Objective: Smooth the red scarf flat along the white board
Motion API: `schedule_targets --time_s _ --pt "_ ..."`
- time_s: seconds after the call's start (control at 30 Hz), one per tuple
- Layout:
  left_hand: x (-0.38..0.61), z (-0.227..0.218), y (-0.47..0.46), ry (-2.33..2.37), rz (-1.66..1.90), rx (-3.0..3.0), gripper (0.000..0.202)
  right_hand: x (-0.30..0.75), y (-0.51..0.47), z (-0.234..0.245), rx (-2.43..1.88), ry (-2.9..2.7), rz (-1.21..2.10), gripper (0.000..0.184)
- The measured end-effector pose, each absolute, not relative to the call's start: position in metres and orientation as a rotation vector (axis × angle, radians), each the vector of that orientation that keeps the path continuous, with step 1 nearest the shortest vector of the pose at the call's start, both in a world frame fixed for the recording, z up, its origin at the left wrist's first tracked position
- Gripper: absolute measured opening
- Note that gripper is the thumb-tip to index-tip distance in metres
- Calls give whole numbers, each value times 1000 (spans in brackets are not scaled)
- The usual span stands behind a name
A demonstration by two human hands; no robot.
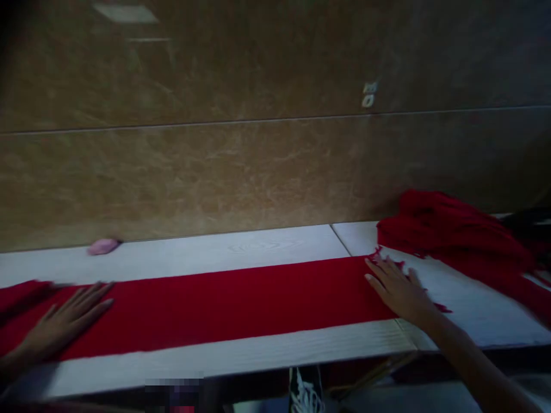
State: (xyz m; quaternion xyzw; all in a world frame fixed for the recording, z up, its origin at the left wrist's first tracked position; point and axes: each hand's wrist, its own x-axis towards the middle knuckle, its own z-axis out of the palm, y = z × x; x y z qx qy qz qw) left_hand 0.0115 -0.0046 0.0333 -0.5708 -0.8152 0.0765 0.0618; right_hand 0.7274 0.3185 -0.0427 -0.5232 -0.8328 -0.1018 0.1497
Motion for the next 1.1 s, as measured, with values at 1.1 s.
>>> schedule_targets --time_s 1.1 --pt "117 35 100 -2250 -128 -2167 69 353 229 -10 -892 -2739 175 75"
